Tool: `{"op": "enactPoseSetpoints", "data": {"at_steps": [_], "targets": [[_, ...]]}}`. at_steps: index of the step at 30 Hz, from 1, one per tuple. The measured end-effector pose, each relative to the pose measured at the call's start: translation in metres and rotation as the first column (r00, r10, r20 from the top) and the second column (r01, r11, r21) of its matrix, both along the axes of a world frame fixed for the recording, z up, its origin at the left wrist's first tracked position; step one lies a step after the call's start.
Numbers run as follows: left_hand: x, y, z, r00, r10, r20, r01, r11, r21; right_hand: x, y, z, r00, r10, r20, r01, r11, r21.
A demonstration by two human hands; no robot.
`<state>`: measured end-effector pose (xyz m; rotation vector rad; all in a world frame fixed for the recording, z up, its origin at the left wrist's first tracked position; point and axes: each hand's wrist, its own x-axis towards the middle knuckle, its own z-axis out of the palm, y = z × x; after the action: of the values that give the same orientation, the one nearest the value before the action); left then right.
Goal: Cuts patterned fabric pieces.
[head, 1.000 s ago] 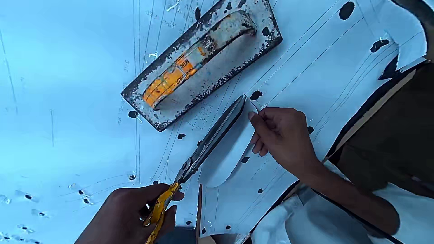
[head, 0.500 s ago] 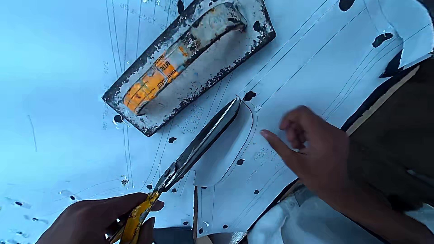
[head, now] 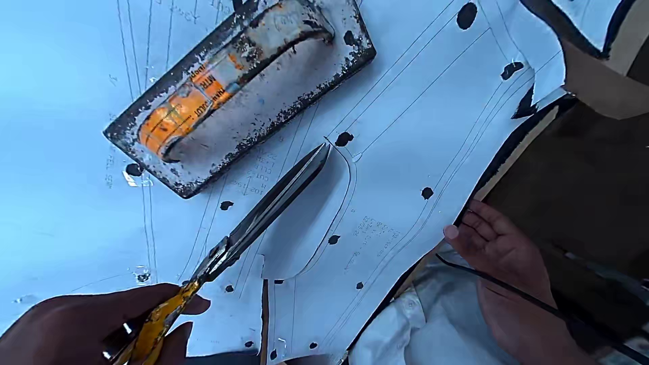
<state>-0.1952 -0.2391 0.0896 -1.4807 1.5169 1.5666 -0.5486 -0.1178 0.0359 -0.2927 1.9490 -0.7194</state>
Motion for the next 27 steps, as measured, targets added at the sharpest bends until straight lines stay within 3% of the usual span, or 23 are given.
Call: {"op": "enactPoseSetpoints", "data": {"at_steps": [3, 9, 19, 23, 27], "targets": [[0.005, 0.001, -0.002, 1.000, -0.009, -0.005, 0.009, 1.000, 0.001, 0.000, -0.001, -0.002, 0.998, -0.056, 0.037, 0.056, 0.998, 0.008], [0.003, 0.003, -0.001, 1.000, 0.007, 0.024, -0.006, 1.000, -0.005, -0.014, 0.017, 0.001, 0.993, -0.106, -0.046, 0.109, 0.991, 0.074], [-0.005, 0.000, -0.002, 0.998, -0.049, 0.032, 0.048, 0.998, 0.050, -0.014, 0.020, -0.018, 0.973, -0.212, 0.086, 0.204, 0.975, 0.091], [-0.006, 0.005, -0.004, 0.999, 0.015, 0.048, -0.016, 1.000, 0.019, -0.023, 0.021, -0.040, 0.946, -0.288, 0.151, 0.285, 0.958, 0.039], [0.000, 0.007, -0.006, 0.999, 0.006, 0.034, -0.006, 1.000, 0.014, -0.027, 0.027, -0.033, 0.936, -0.303, 0.180, 0.313, 0.949, -0.030]]}}
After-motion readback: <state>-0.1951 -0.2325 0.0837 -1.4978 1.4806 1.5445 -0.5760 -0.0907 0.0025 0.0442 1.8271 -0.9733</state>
